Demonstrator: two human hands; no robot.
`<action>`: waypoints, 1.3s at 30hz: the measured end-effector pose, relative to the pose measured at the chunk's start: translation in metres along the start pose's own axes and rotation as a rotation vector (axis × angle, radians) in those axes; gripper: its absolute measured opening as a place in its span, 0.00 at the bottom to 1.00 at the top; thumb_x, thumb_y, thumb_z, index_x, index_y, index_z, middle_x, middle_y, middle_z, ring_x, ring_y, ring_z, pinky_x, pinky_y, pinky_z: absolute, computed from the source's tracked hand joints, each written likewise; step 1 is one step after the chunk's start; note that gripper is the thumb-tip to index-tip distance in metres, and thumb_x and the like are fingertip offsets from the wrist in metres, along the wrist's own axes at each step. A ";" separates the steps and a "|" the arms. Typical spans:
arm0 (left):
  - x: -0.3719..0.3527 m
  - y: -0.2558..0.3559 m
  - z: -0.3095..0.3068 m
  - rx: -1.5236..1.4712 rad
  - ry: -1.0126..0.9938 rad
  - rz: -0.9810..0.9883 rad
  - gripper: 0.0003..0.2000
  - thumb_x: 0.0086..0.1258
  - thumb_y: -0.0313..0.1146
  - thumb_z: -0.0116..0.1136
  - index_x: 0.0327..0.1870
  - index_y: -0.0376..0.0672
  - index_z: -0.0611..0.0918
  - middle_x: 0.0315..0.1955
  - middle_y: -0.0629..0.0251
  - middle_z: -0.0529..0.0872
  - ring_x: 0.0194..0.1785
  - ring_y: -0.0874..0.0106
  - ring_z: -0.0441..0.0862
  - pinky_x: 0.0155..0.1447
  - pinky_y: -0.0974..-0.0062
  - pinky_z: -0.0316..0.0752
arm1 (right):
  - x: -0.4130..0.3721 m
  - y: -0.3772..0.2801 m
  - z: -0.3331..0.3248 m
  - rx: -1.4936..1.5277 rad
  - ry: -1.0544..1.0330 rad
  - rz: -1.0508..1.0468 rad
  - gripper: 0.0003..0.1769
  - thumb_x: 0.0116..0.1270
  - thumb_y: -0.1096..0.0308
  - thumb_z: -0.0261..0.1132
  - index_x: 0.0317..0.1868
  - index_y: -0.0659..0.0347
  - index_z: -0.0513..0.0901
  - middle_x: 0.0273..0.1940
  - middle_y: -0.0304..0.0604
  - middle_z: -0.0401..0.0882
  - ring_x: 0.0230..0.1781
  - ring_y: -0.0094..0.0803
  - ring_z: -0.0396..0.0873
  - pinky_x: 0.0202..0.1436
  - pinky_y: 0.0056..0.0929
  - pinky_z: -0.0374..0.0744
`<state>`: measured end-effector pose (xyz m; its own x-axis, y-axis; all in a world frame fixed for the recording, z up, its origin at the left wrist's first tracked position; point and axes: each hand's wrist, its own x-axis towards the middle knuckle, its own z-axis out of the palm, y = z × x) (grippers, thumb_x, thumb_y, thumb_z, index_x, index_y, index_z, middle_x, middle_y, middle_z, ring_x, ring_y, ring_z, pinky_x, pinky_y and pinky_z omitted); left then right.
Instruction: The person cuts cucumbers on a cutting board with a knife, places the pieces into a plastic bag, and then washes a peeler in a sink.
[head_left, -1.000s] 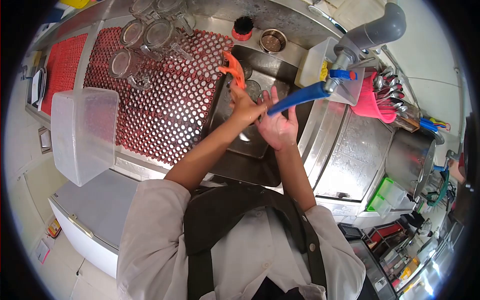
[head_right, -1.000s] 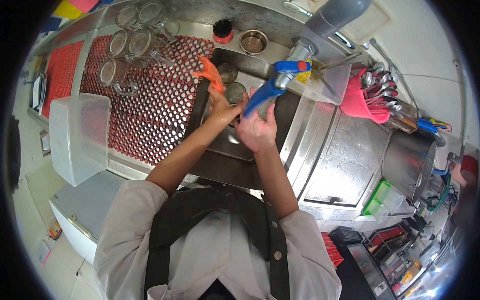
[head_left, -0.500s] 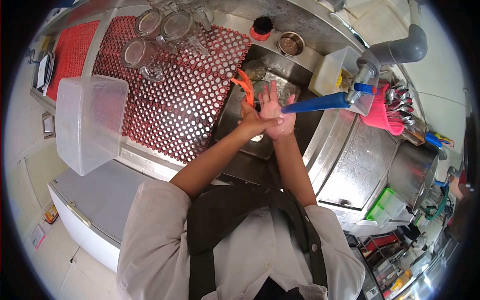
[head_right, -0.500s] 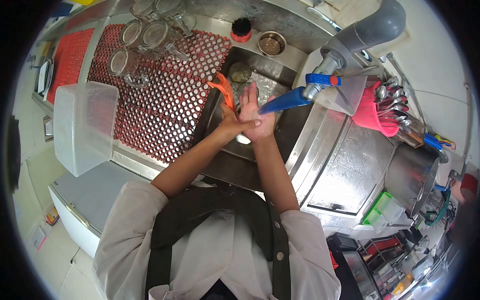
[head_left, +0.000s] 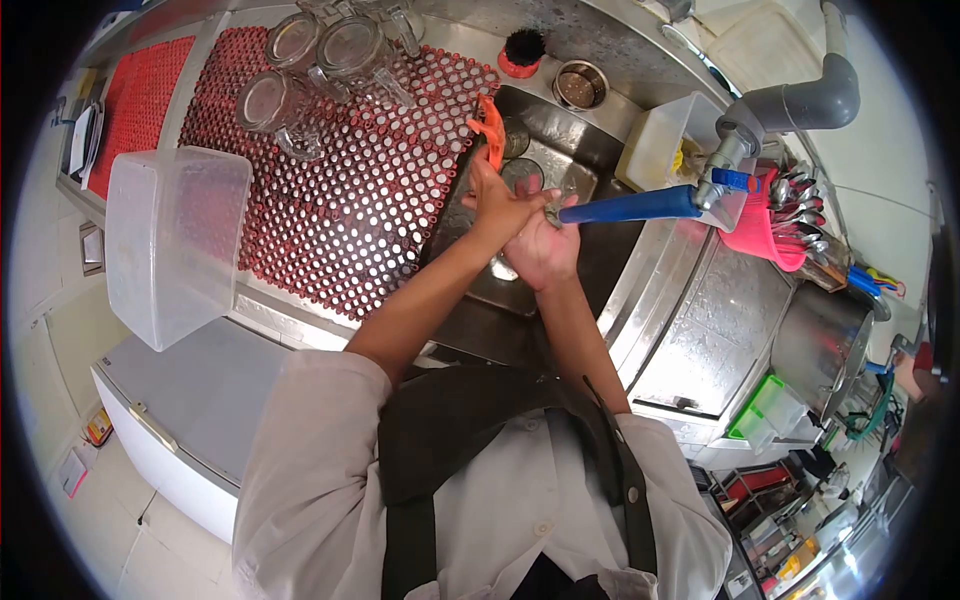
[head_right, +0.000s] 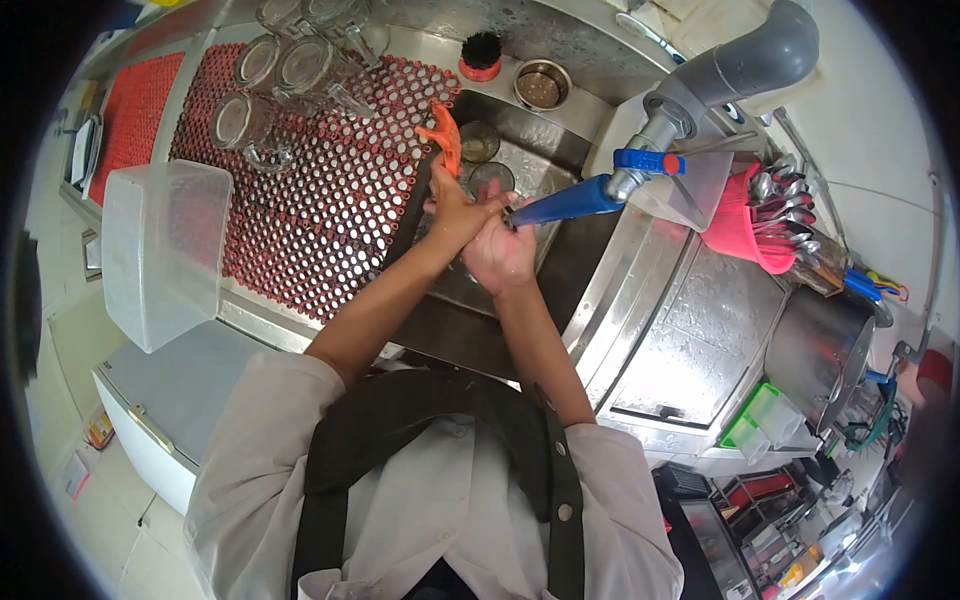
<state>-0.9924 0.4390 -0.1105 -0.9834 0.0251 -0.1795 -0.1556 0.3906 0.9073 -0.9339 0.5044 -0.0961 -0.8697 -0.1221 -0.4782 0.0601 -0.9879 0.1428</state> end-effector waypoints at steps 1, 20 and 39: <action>-0.003 0.000 -0.001 0.010 -0.039 -0.059 0.53 0.36 0.43 0.78 0.61 0.37 0.52 0.56 0.46 0.62 0.63 0.55 0.57 0.61 0.53 0.50 | 0.001 -0.001 0.005 -0.060 -0.020 -0.006 0.35 0.61 0.36 0.52 0.63 0.46 0.66 0.55 0.27 0.68 0.62 0.29 0.61 0.67 0.38 0.56; -0.039 -0.002 0.023 -0.180 -0.096 -0.314 0.56 0.31 0.46 0.79 0.60 0.34 0.52 0.58 0.46 0.63 0.64 0.55 0.59 0.66 0.56 0.53 | 0.012 -0.026 -0.001 -0.596 -0.088 -0.356 0.44 0.62 0.30 0.41 0.71 0.49 0.51 0.71 0.33 0.43 0.73 0.32 0.38 0.70 0.35 0.44; 0.005 -0.014 0.062 -0.189 -0.545 -0.142 0.10 0.63 0.29 0.58 0.40 0.36 0.71 0.32 0.64 0.80 0.34 0.72 0.81 0.36 0.75 0.75 | -0.119 -0.128 0.153 -2.091 0.378 -0.654 0.08 0.61 0.77 0.57 0.39 0.70 0.80 0.34 0.46 0.82 0.33 0.27 0.81 0.40 0.25 0.77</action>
<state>-0.9892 0.4905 -0.1481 -0.7699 0.4729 -0.4285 -0.3454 0.2557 0.9029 -0.9128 0.6601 0.0756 -0.8896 0.4147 -0.1912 0.3918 0.4781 -0.7861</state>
